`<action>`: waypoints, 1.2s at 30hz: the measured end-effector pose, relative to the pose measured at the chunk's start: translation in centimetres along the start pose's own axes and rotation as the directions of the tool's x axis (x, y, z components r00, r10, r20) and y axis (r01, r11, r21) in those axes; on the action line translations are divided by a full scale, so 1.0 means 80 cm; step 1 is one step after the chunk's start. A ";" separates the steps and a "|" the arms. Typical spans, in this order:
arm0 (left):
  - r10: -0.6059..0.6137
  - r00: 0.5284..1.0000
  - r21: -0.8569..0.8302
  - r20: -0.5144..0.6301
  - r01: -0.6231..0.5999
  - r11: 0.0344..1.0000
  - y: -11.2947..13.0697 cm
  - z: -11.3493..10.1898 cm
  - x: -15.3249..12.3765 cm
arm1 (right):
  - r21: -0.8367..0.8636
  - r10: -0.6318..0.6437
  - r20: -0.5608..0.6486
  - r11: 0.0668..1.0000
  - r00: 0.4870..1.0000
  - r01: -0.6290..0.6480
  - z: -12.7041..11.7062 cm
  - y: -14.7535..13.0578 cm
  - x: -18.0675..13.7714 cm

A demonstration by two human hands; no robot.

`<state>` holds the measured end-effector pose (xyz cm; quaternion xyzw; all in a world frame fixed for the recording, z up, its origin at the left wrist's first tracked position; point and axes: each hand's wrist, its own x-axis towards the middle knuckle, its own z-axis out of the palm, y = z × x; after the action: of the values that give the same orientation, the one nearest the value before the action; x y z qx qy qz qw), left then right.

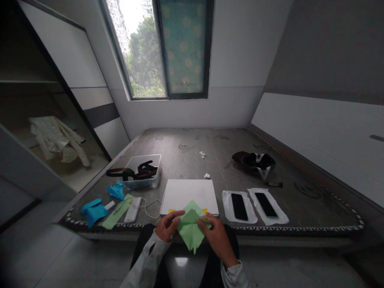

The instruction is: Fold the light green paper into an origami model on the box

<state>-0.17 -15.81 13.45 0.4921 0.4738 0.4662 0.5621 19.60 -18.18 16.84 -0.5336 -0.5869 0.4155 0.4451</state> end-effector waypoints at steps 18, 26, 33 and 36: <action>-0.014 0.967 -0.191 -0.255 -0.036 0.981 0.022 0.024 -0.005 | 0.552 0.269 -0.050 0.810 0.962 -0.198 0.036 -0.006 -0.001; 0.167 0.985 0.079 0.050 -0.170 0.982 0.003 0.003 -0.010 | 0.520 0.355 -0.103 0.815 0.929 -0.254 0.032 -0.007 0.002; 0.212 0.972 0.356 0.106 -0.236 0.904 0.010 -0.007 -0.002 | 0.426 0.349 -0.115 0.863 0.930 -0.271 0.022 -0.007 0.006; 0.119 0.993 0.365 0.018 -0.117 0.924 0.007 -0.004 0.002 | 0.344 0.319 -0.146 0.904 0.936 -0.255 0.022 -0.007 0.006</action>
<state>-0.50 -15.61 13.95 0.6144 0.5231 0.4042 0.4307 17.70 -17.78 16.95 -0.5738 -0.3789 0.5111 0.5157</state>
